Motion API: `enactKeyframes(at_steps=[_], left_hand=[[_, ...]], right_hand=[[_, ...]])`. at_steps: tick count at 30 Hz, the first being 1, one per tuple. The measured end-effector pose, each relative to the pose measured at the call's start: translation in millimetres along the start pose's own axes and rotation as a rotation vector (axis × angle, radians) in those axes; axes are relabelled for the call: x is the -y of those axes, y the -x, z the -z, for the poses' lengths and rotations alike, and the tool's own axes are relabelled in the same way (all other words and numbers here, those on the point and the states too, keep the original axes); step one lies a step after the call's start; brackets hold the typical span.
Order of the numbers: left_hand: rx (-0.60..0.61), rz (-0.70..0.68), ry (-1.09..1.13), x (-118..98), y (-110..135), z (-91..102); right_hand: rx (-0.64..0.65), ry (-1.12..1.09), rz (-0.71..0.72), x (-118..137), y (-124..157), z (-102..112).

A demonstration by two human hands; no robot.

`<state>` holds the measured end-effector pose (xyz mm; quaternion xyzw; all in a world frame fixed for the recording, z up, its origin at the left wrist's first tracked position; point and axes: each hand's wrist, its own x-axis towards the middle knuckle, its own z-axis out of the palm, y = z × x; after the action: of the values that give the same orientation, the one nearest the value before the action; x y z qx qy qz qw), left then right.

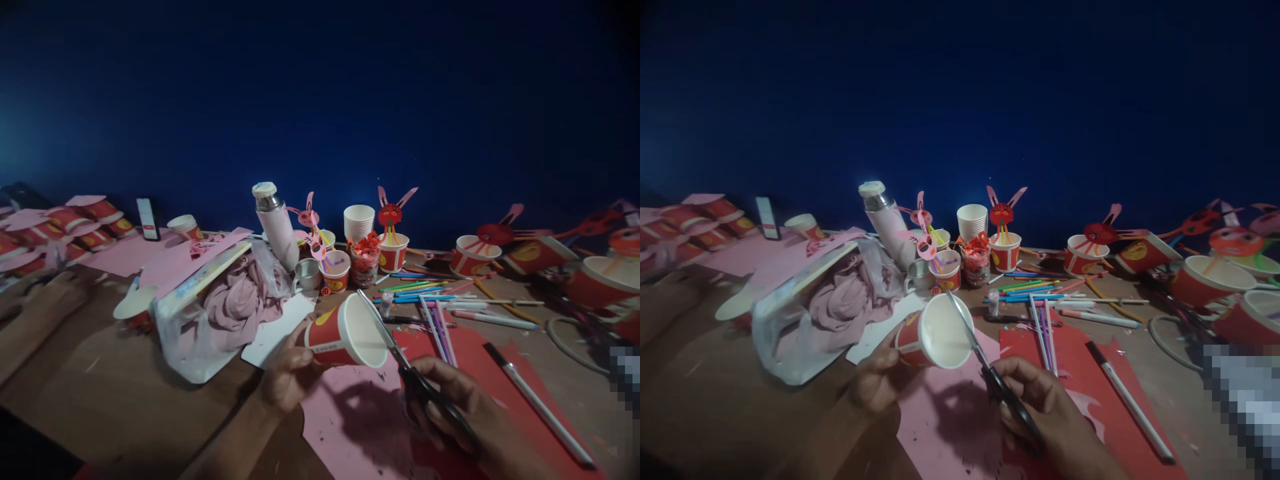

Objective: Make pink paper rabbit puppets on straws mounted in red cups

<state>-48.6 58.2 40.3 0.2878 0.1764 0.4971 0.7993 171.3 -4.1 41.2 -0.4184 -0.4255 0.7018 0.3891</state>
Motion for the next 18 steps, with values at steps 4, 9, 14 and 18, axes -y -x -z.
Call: enactKeyframes(at_steps=[4, 9, 14, 18], left_hand=[[0.100, 0.094, -0.163, 2.1, 2.1, -0.8], [0.171, 0.182, -0.458, 9.0, 7.7, 12.8], [0.195, 0.288, -0.424, 9.1, 11.4, 8.1], [0.124, 0.207, -0.472, 10.0, 10.4, 1.2]], right_hand=[[-0.010, -0.003, 0.023, 8.5, 2.5, -2.1], [0.005, -0.026, 0.030, 9.7, 4.5, -1.5], [-0.002, -0.051, 0.034, 11.7, 5.7, -4.2], [-0.005, -0.056, 0.042, 15.5, 5.8, -4.2]])
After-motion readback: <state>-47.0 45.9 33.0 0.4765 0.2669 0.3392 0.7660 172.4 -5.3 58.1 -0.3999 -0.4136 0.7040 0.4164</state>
